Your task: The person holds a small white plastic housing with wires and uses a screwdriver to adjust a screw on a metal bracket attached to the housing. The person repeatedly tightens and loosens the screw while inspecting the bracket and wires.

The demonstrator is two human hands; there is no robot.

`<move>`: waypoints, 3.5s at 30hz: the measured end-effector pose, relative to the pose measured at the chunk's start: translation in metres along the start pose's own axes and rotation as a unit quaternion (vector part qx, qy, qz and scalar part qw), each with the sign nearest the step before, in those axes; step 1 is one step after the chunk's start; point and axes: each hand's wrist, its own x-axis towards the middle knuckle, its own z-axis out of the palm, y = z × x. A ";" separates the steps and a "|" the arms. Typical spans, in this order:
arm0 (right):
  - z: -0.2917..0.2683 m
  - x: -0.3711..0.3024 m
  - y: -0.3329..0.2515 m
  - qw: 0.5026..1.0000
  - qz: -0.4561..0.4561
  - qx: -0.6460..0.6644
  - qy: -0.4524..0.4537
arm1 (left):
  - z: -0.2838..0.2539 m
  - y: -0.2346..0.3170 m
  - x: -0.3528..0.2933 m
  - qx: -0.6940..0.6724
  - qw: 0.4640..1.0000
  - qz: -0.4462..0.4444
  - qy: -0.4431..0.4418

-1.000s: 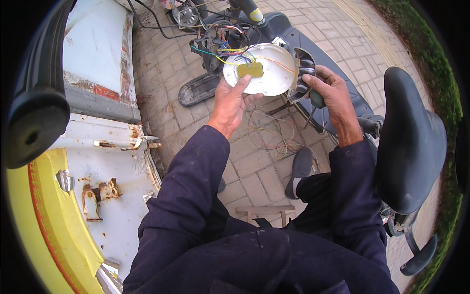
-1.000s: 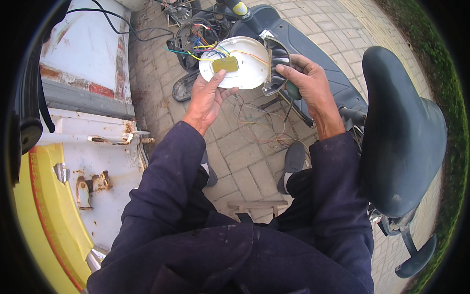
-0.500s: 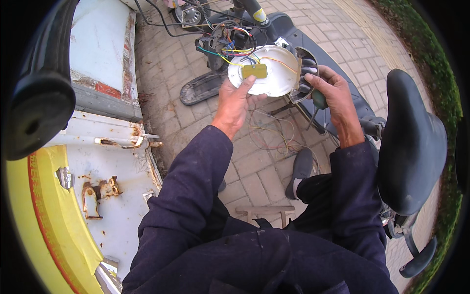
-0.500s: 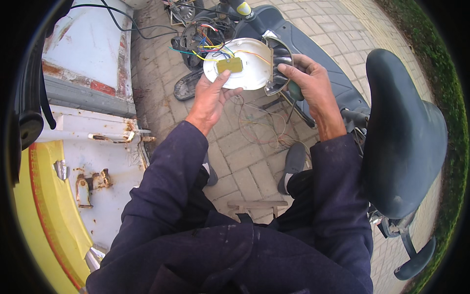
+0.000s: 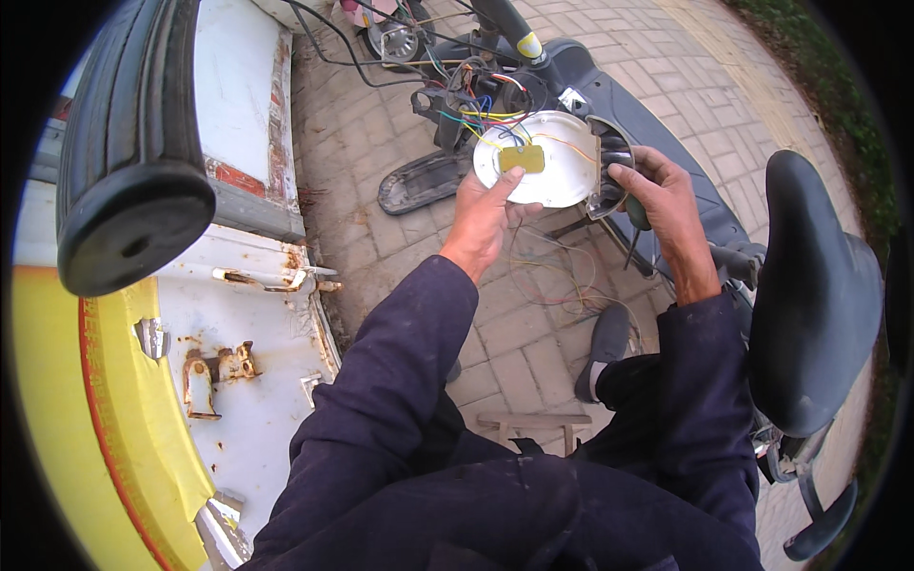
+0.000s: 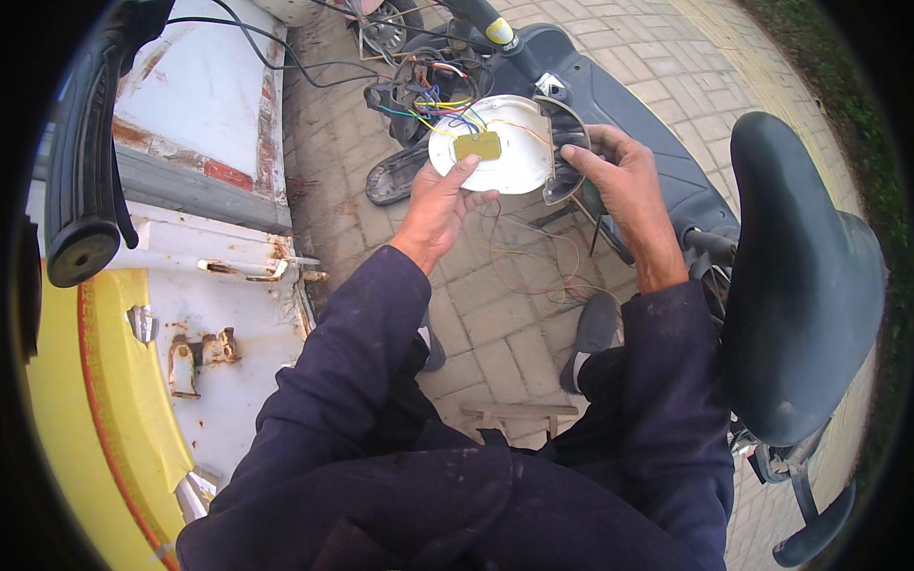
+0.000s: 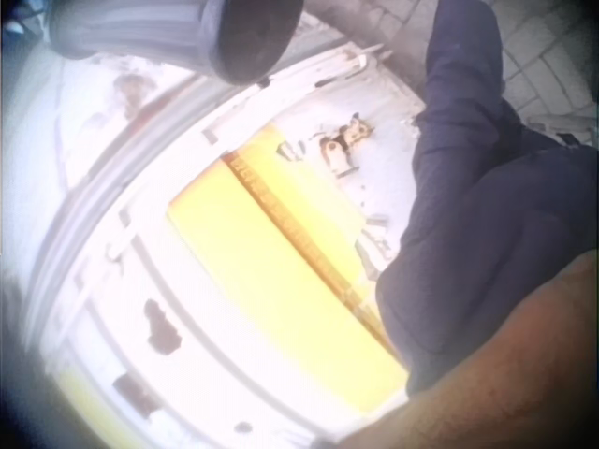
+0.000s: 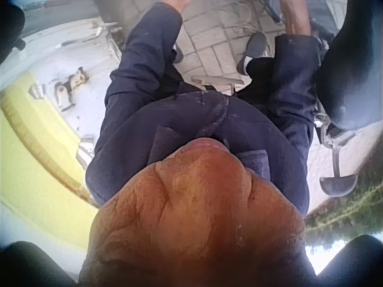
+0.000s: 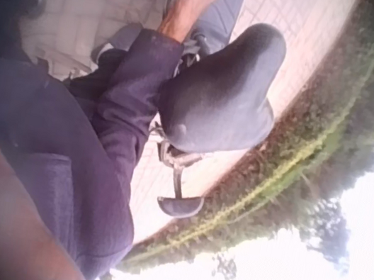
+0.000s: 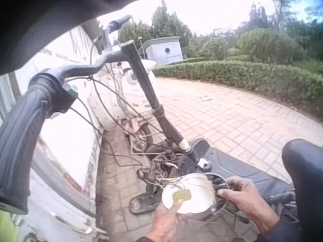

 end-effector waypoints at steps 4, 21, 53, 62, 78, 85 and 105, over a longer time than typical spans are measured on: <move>0.000 0.001 0.000 1.000 -0.016 -0.010 -0.007 | -0.013 -0.001 0.006 0.072 0.995 -0.027 0.068; 0.003 -0.006 -0.018 0.993 -0.075 -0.068 -0.068 | -0.042 0.045 0.036 0.243 0.928 0.243 0.142; 0.017 0.002 -0.081 0.983 -0.109 0.021 -0.149 | -0.042 0.124 -0.039 0.199 0.961 0.179 -0.070; 0.006 0.006 -0.080 0.980 -0.156 0.032 -0.115 | -0.017 0.108 -0.035 0.088 0.974 0.206 -0.034; 0.002 -0.008 -0.089 0.948 -0.232 0.073 -0.204 | -0.014 0.109 -0.036 0.204 0.935 0.289 0.004; 0.000 -0.006 -0.087 0.964 -0.231 -0.022 -0.127 | -0.021 0.112 -0.037 0.257 0.918 0.303 0.015; 0.022 0.006 -0.075 0.963 -0.265 0.008 -0.055 | -0.022 0.113 -0.041 0.174 0.946 0.270 -0.050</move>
